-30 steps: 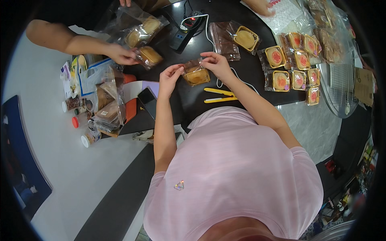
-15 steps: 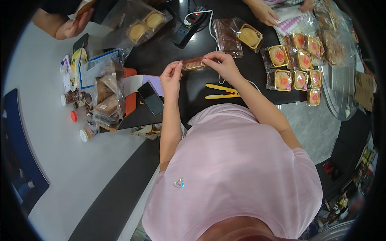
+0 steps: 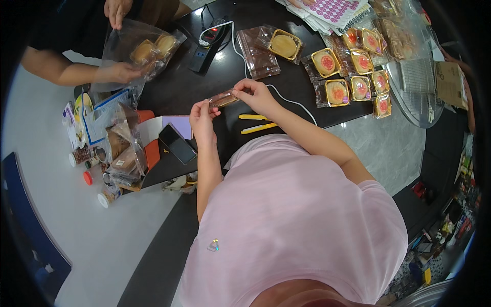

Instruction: The person uses a yellow handheld heat sealer to seal small plastic bags containing square cakes. They repeatedly pick up a bag, seal it, and place it on a metal tray. Another person is visible in the background applying stickers to similar items.

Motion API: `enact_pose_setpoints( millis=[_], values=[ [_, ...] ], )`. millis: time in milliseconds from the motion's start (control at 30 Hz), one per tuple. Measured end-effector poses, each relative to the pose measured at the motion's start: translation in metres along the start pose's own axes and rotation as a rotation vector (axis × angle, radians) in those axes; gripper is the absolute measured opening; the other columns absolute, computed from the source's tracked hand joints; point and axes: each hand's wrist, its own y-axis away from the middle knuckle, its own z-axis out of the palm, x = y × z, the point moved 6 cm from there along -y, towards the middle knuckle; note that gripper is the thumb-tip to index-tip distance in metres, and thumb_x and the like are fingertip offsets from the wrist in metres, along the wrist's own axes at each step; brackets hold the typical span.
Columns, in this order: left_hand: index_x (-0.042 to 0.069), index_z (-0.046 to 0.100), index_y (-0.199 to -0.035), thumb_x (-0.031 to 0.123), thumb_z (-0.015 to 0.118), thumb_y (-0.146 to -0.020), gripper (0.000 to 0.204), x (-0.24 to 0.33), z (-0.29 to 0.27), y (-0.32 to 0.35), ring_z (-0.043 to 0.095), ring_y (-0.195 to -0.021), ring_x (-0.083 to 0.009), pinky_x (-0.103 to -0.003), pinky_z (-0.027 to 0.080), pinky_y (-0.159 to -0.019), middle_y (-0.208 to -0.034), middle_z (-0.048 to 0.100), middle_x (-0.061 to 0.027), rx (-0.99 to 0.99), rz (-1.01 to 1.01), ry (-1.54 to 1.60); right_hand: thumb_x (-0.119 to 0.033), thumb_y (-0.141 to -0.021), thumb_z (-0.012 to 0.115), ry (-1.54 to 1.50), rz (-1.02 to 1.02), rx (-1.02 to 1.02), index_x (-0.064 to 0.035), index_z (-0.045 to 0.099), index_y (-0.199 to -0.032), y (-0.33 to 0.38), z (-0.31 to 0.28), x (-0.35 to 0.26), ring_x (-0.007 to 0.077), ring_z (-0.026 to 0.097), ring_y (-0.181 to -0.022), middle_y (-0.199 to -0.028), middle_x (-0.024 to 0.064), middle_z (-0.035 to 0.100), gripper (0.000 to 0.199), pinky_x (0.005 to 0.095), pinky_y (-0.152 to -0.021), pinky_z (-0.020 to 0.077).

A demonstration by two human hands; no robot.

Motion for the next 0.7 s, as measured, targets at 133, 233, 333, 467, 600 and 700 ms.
enact_pose_setpoints(
  millis=[133, 233, 333, 467, 600, 700],
  values=[
    [0.003, 0.057, -0.086, 0.013, 0.055, -0.093, 0.012, -0.010, 0.001, 0.004, 0.055, -0.061, -0.0076, -0.022, 0.048, -0.055, -0.070, 0.057, -0.0021, -0.015, 0.019, -0.017, -0.013, -0.082, 0.066, 0.128, -0.070, 0.072, -0.0007, 0.063, -0.084, 0.005, -0.006, 0.004, 0.0098, 0.052, -0.071, -0.085, 0.0025, 0.055, 0.013, 0.0241, -0.064, 0.0433],
    [0.002, 0.057, -0.085, 0.014, 0.056, -0.093, 0.014, -0.014, 0.006, 0.000, 0.052, -0.057, -0.0067, -0.021, 0.047, -0.052, -0.068, 0.055, -0.0014, -0.020, 0.061, -0.017, -0.013, -0.083, 0.065, 0.027, -0.015, 0.089, -0.0017, 0.062, -0.085, 0.003, -0.008, 0.009, 0.0067, 0.049, -0.071, -0.085, -0.0007, 0.055, 0.012, 0.0217, -0.066, 0.0394],
    [0.003, 0.056, -0.081, 0.017, 0.057, -0.093, 0.018, -0.012, 0.008, -0.002, 0.051, -0.055, -0.0059, -0.020, 0.045, -0.050, -0.065, 0.054, -0.0007, 0.007, 0.083, -0.062, -0.013, -0.083, 0.064, -0.144, 0.203, 0.077, -0.0038, 0.061, -0.086, 0.006, -0.006, 0.012, 0.0052, 0.047, -0.072, -0.082, -0.0024, 0.055, 0.010, 0.0199, -0.068, 0.0366],
    [0.003, 0.055, -0.077, 0.021, 0.056, -0.094, 0.024, -0.006, 0.010, -0.001, 0.049, -0.052, -0.0051, -0.020, 0.044, -0.048, -0.062, 0.053, 0.0006, 0.065, 0.133, -0.137, -0.013, -0.085, 0.062, -0.018, 0.150, 0.054, -0.0022, 0.061, -0.085, 0.005, -0.006, 0.012, 0.0065, 0.049, -0.072, -0.083, -0.0013, 0.056, 0.011, 0.0209, -0.067, 0.0376],
    [0.003, 0.056, -0.077, 0.021, 0.057, -0.094, 0.024, -0.004, 0.010, -0.005, 0.048, -0.050, -0.0045, -0.019, 0.042, -0.047, -0.061, 0.053, 0.0012, 0.095, 0.151, -0.161, -0.013, -0.084, 0.063, 0.168, -0.068, 0.044, 0.0010, 0.062, -0.083, -0.001, -0.007, 0.004, 0.0082, 0.049, -0.069, -0.081, 0.0016, 0.055, 0.014, 0.0227, -0.064, 0.0393],
    [0.005, 0.056, -0.078, 0.023, 0.058, -0.093, 0.023, -0.005, 0.009, -0.007, 0.048, -0.051, -0.0043, -0.019, 0.042, -0.048, -0.063, 0.054, 0.0014, 0.075, 0.114, -0.161, -0.012, -0.083, 0.065, 0.105, -0.071, 0.015, 0.0014, 0.063, -0.083, -0.002, -0.009, 0.004, 0.0083, 0.049, -0.068, -0.081, 0.0024, 0.054, 0.014, 0.0227, -0.062, 0.0396]
  ],
)
